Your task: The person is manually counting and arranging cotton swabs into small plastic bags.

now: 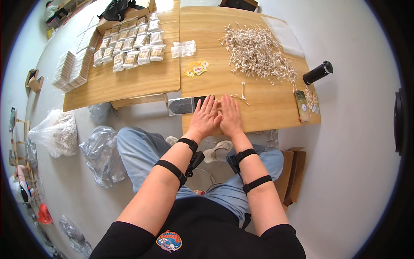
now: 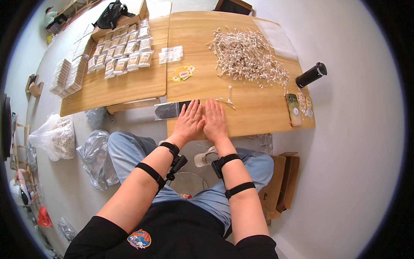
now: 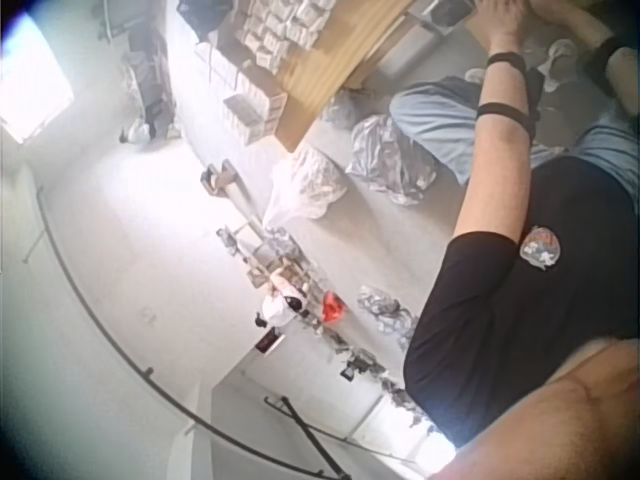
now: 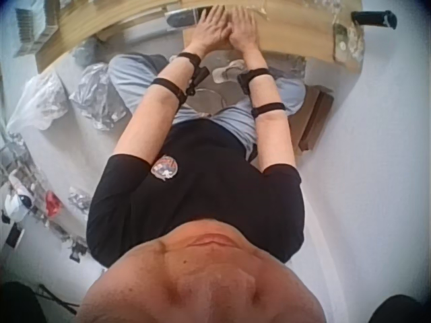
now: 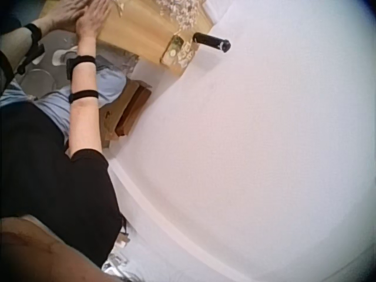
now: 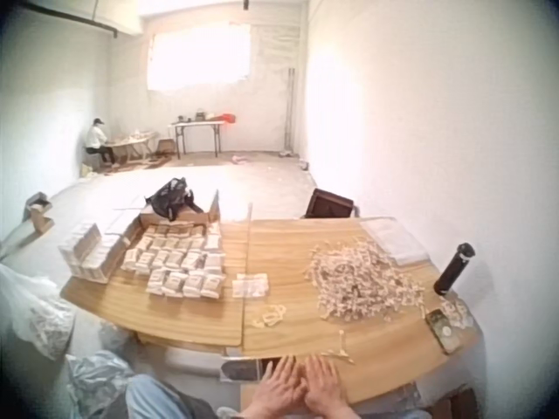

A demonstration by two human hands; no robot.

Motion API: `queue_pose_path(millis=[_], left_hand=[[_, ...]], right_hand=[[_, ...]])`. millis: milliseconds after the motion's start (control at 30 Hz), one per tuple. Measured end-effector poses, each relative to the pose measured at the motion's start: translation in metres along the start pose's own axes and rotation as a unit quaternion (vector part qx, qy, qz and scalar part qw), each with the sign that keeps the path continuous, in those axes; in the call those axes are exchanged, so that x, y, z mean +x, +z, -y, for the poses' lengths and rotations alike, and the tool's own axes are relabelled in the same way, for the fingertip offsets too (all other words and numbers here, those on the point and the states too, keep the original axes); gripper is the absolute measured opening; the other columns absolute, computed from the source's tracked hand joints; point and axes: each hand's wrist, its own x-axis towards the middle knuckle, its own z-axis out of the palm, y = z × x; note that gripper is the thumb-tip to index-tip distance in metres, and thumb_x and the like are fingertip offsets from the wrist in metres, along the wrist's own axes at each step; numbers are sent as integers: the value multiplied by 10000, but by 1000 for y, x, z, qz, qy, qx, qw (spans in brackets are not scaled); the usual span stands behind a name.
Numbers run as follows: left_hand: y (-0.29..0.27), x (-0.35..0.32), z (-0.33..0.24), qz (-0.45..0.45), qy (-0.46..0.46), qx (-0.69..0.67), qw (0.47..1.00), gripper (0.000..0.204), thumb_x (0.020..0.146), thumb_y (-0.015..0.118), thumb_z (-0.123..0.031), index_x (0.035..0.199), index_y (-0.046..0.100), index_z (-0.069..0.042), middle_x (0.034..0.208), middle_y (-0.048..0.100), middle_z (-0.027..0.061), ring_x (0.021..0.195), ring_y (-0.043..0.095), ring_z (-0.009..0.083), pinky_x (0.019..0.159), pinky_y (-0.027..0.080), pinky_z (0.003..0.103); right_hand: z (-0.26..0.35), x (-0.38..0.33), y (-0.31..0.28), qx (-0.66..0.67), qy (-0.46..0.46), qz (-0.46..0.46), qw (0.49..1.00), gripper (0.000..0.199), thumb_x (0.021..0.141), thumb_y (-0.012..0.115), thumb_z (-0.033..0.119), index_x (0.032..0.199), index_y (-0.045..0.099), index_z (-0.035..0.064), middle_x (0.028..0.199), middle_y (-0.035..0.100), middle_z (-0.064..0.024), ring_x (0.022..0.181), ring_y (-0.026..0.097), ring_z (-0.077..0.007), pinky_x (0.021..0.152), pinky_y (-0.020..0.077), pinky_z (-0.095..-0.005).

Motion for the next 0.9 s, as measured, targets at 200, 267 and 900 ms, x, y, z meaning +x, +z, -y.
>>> queue_pose_path(millis=[200, 267, 900], left_hand=[[3, 1, -1, 2, -2, 19, 1000, 642, 1006, 409, -419, 1504, 365, -18, 1608, 275, 161, 1506, 221, 273, 1225, 131, 471], [3, 0, -2, 6, -5, 20, 1000, 634, 1002, 421, -398, 1506, 359, -19, 1609, 274, 158, 1506, 222, 267, 1224, 134, 468], [-1, -2, -3, 8, -11, 14, 1000, 631, 990, 428, -394, 1505, 369, -35, 1604, 287, 154, 1500, 235, 267, 1225, 140, 470]], right_hand=[[-16, -7, -1, 195, 122, -177, 957, 181, 751, 552, -45, 853, 656, 62, 978, 660, -105, 1164, 585, -338, 1006, 466, -436], [-11, -6, -3, 185, 117, -183, 958, 149, 744, 560, -41, 795, 657, 59, 925, 651, -100, 1128, 595, -331, 995, 470, -431], [-7, -4, -6, 176, 97, -181, 963, 139, 715, 555, -42, 745, 651, 55, 863, 622, -124, 1020, 610, -345, 945, 483, -426]])
